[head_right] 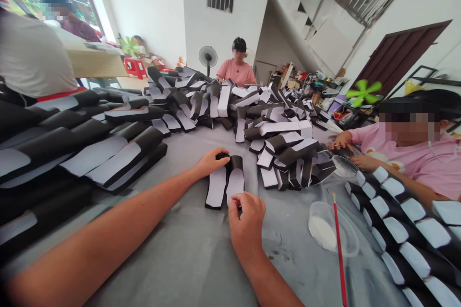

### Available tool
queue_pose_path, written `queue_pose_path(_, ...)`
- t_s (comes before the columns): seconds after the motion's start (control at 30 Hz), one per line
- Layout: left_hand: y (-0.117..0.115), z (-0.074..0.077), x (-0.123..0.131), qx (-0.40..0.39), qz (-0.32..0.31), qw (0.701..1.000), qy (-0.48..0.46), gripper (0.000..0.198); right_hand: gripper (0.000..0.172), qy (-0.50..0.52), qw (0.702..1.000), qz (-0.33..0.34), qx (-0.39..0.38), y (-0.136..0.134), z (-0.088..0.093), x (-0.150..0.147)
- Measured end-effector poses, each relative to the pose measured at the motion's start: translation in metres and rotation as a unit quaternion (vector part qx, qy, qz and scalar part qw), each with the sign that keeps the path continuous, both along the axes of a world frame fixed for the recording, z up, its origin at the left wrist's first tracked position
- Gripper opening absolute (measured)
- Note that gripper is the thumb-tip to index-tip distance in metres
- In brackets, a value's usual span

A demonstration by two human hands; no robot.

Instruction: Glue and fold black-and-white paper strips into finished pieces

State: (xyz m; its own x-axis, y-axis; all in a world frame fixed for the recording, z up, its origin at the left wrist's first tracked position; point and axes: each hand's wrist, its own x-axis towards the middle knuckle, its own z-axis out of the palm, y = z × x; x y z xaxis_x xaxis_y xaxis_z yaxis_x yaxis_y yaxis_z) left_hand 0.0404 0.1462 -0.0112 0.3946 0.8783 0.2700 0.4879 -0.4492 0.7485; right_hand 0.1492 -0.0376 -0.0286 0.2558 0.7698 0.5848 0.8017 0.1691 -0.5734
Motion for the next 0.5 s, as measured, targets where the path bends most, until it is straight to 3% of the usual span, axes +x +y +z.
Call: queue_pose_path(0.5, -0.0008, -0.0053, 0.0035, 0.012, -0.021, 0.999, -0.026, 0.03, 0.024, 0.009, 1.0, 0.016, 0.003, -0.0018, 0.0023, 0.0012)
